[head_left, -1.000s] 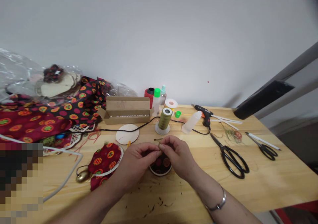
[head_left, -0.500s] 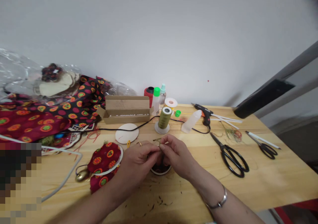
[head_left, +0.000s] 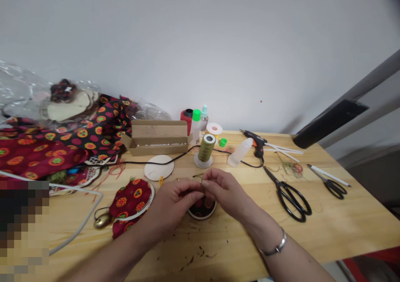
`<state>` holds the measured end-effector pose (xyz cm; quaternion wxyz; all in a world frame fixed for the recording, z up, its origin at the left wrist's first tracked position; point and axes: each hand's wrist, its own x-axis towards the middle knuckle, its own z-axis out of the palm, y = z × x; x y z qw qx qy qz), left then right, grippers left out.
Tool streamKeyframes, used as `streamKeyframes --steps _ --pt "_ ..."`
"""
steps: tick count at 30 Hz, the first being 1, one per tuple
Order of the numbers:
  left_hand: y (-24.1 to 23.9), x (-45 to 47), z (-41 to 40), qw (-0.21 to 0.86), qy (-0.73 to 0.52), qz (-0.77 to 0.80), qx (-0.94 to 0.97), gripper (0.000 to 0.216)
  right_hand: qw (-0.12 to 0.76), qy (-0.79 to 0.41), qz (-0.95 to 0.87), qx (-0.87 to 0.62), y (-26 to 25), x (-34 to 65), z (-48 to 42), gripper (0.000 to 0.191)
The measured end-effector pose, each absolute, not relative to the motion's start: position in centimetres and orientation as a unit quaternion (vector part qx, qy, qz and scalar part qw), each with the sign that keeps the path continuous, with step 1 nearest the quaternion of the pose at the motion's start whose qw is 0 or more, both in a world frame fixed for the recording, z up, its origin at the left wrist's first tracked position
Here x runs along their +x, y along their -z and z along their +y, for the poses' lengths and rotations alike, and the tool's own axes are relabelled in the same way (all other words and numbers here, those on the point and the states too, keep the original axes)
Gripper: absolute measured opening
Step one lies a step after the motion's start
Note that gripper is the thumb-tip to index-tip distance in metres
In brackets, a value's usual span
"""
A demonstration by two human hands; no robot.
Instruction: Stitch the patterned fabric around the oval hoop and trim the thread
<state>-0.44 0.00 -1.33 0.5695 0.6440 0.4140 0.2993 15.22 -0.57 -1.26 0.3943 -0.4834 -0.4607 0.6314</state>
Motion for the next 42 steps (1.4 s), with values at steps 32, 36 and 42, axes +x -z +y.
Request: streamKeyframes --steps 32,36,42 --pt "0.7 -0.2 0.1 0.698 -0.296 0.429 0.491 0.018 0.372 -0.669 -0.440 -0.470 1.3 15.4 -0.5 0.022" --pt "1.3 -0.2 0.2 0.724 -0.311 0.424 0.447 0.021 0.379 -0.673 -0.432 -0.466 1.1 15.3 -0.5 0.024" --pt "2.0 -0.2 0.3 0.754 -0.314 0.411 0.404 0.018 0.387 -0.672 -0.427 -0.466 1.0 15.3 -0.5 0.025"
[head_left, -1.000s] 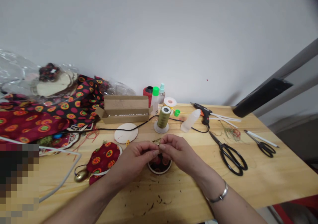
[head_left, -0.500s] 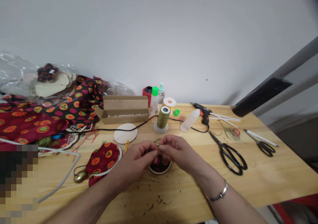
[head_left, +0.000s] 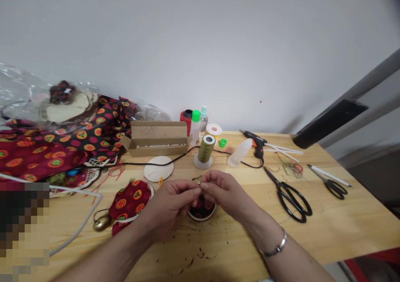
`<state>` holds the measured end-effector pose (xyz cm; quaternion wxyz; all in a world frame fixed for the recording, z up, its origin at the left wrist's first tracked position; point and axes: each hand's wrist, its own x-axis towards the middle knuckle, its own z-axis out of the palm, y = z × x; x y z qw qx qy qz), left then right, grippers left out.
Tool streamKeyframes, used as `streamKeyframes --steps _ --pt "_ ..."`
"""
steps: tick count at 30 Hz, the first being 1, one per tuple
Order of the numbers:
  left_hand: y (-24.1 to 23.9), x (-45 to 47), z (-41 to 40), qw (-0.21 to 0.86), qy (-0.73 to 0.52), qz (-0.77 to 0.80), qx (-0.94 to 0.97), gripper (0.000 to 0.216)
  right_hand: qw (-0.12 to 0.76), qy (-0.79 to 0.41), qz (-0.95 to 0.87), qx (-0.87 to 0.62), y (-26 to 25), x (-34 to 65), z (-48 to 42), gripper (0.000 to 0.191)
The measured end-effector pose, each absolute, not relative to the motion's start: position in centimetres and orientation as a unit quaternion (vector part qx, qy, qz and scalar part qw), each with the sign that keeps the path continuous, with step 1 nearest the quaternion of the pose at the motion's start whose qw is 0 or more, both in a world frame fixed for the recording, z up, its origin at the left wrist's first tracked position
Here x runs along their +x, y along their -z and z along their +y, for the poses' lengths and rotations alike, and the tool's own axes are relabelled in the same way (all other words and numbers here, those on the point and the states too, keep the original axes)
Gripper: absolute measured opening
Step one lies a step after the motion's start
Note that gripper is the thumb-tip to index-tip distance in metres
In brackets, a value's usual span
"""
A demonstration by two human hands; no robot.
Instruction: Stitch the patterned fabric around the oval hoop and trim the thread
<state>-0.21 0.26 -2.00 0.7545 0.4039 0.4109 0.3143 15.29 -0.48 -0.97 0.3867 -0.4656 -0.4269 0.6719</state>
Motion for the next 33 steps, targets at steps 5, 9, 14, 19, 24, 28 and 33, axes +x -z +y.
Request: streamKeyframes --steps 5,9,14,19,24,28,33 --pt "2.0 -0.2 0.3 0.751 -0.313 0.417 0.405 0.014 0.385 -0.667 -0.431 -0.470 0.9 15.3 -0.5 0.027" --pt "2.0 -0.3 0.3 0.740 -0.304 0.433 0.415 0.015 0.386 -0.661 -0.440 -0.469 0.8 15.3 -0.5 0.026" --pt "1.3 -0.2 0.3 0.724 -0.313 0.436 0.433 0.015 0.396 -0.650 -0.458 -0.459 1.3 15.4 -0.5 0.021" --pt "0.7 -0.2 0.4 0.687 -0.319 0.475 0.447 0.017 0.361 -0.596 -0.515 -0.500 1.0 15.9 -0.3 0.021" --pt "0.4 -0.3 0.5 0.650 -0.337 0.503 0.460 0.014 0.357 -0.524 -0.560 -0.533 0.4 16.3 -0.2 0.015" --pt "0.6 -0.3 0.6 0.635 -0.349 0.506 0.468 0.013 0.371 -0.461 -0.587 -0.553 0.5 16.4 -0.2 0.010" --pt "1.3 -0.4 0.7 0.641 -0.355 0.489 0.473 0.013 0.414 -0.358 -0.648 -0.529 1.1 16.7 -0.2 0.010"
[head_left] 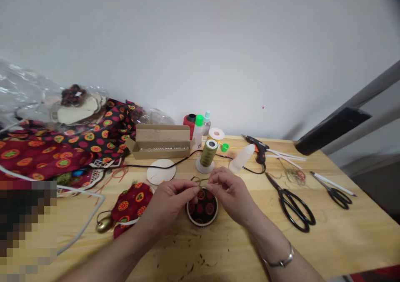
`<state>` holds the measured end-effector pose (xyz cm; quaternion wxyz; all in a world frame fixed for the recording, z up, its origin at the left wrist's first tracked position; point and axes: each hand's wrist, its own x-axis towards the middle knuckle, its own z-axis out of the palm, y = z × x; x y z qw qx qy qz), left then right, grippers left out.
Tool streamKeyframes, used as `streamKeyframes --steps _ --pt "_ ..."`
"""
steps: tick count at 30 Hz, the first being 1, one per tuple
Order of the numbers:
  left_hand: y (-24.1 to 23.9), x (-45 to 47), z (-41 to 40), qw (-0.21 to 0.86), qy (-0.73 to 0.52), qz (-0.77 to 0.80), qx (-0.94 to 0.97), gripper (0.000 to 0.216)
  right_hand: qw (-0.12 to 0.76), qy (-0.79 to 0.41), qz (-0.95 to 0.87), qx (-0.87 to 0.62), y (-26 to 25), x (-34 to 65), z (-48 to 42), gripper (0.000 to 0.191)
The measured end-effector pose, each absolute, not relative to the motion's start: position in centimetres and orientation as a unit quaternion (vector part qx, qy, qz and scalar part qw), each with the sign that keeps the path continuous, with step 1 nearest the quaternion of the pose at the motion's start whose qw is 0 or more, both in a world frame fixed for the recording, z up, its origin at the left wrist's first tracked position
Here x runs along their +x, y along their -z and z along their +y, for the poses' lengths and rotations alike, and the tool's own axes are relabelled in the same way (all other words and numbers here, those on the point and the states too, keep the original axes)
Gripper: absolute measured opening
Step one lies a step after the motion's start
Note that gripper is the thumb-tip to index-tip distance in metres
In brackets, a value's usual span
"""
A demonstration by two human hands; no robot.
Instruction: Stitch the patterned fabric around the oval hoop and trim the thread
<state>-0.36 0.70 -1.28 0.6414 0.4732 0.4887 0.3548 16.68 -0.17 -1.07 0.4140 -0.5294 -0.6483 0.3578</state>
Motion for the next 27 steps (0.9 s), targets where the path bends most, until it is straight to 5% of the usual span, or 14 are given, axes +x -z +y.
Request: streamKeyframes --steps 9,14,22,27 --pt "1.4 -0.4 0.5 0.644 -0.381 0.492 0.444 0.012 0.449 -0.313 -0.659 -0.516 0.5 15.9 -1.0 0.011" --pt "1.2 -0.2 0.5 0.658 -0.401 0.485 0.414 0.011 0.375 -0.247 -0.721 -0.527 0.6 15.0 -2.2 0.014" --pt "1.9 -0.2 0.7 0.771 -0.391 0.435 0.252 0.012 0.266 0.051 -0.864 -0.424 2.0 14.5 -2.7 0.019" --pt "1.6 -0.3 0.7 0.795 -0.388 0.406 0.228 0.017 0.231 0.086 -0.899 -0.361 1.6 14.6 -2.9 0.019"
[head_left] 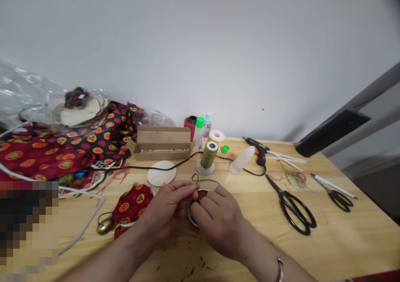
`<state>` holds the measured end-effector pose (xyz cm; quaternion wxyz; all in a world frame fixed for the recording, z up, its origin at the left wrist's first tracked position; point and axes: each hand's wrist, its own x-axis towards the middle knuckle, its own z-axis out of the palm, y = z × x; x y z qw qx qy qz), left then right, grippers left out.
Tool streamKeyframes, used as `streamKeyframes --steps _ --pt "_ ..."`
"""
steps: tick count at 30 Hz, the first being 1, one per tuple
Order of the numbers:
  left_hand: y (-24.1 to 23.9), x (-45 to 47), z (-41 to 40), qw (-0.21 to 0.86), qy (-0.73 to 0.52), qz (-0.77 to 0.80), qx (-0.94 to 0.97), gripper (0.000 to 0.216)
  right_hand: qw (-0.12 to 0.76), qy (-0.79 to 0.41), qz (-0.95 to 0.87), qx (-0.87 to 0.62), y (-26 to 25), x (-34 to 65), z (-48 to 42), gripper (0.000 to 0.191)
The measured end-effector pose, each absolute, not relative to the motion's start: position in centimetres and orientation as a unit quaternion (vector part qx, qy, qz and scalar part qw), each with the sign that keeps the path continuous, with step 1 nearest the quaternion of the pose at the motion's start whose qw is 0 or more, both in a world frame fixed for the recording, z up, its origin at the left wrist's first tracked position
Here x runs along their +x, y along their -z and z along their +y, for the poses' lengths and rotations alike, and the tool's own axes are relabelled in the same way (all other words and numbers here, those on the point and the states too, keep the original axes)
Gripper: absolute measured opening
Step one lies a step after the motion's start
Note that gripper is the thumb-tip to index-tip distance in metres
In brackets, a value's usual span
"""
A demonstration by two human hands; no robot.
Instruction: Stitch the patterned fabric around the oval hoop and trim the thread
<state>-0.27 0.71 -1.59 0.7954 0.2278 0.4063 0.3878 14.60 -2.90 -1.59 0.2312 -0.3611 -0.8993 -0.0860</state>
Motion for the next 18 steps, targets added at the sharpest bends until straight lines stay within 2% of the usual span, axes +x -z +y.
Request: streamKeyframes --steps 3,6,9,11,13,18 --pt "1.5 -0.3 0.7 0.784 -0.394 0.408 0.251 0.020 0.325 -0.035 -0.873 -0.361 0.8 14.9 -2.7 0.020" --pt "1.6 -0.3 0.5 0.764 -0.391 0.426 0.288 0.019 0.436 -0.247 -0.701 -0.507 0.5 15.3 -1.8 0.025" --pt "1.5 -0.1 0.3 0.758 -0.375 0.424 0.323 0.020 0.437 -0.507 -0.507 -0.543 0.7 15.5 -0.7 0.021" --pt "1.5 0.0 0.2 0.761 -0.359 0.414 0.346 0.024 0.429 -0.605 -0.431 -0.514 0.9 15.5 -0.4 0.025" --pt "1.7 0.1 0.0 0.761 -0.339 0.412 0.369 0.027 0.431 -0.633 -0.396 -0.506 0.9 15.4 -0.3 0.026" --pt "1.8 0.2 -0.3 0.733 -0.311 0.437 0.418 0.026 0.449 -0.601 -0.400 -0.527 0.6 15.1 -0.7 0.020"
